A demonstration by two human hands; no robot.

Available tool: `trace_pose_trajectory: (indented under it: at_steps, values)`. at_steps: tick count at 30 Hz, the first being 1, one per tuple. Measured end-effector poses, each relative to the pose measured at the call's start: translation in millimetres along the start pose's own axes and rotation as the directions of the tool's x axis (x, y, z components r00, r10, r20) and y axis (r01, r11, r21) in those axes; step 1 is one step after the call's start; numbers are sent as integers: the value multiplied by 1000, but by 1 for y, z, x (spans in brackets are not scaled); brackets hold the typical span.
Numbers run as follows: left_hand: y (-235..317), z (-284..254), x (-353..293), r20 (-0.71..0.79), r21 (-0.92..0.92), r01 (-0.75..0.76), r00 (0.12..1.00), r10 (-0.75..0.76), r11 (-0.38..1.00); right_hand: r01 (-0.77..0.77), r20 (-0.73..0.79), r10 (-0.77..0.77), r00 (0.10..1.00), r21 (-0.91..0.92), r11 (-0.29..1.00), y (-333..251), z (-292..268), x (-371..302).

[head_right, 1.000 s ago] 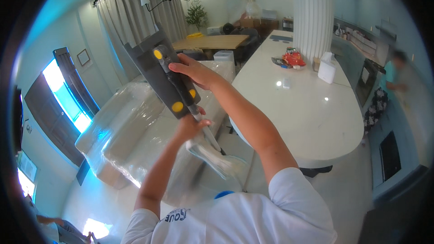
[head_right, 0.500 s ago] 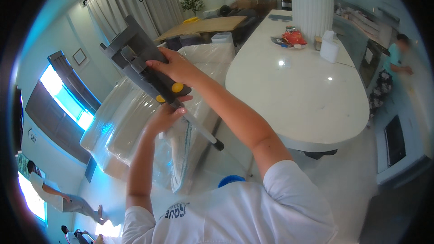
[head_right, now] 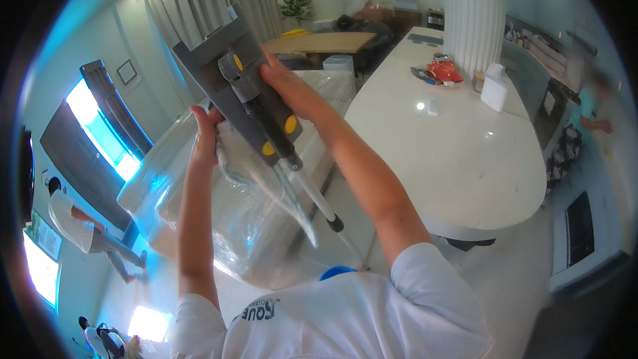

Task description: The person attaches a microfiber mop pad to a mop head, then picks up a mop bucket and a mop handle. They connect the handle to the mop head and extend the telescopic pole to full length.

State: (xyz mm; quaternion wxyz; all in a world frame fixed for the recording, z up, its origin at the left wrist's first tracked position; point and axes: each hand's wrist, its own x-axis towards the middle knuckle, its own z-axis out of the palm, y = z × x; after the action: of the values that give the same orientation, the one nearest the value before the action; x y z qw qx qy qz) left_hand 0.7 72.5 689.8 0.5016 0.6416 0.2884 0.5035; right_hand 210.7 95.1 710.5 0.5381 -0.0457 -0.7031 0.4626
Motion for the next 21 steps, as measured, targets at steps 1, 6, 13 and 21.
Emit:
trace_pose_trajectory:
  at_steps: [1,6,13,21]
  values:
    - [10,6,3,-51,0,-68,996,68,998,-29,-13,28,1000,-75,997,-8,-4,-3]
    - [61,25,11,-95,78,-343,932,349,936,-103,-15,102,995,-109,989,-18,-7,-4]
    - [117,49,11,-8,731,-195,956,293,654,-135,-84,128,988,-84,987,-28,-17,4]
    - [123,54,22,37,580,-297,940,340,758,-66,6,67,998,-38,997,-90,-11,41]
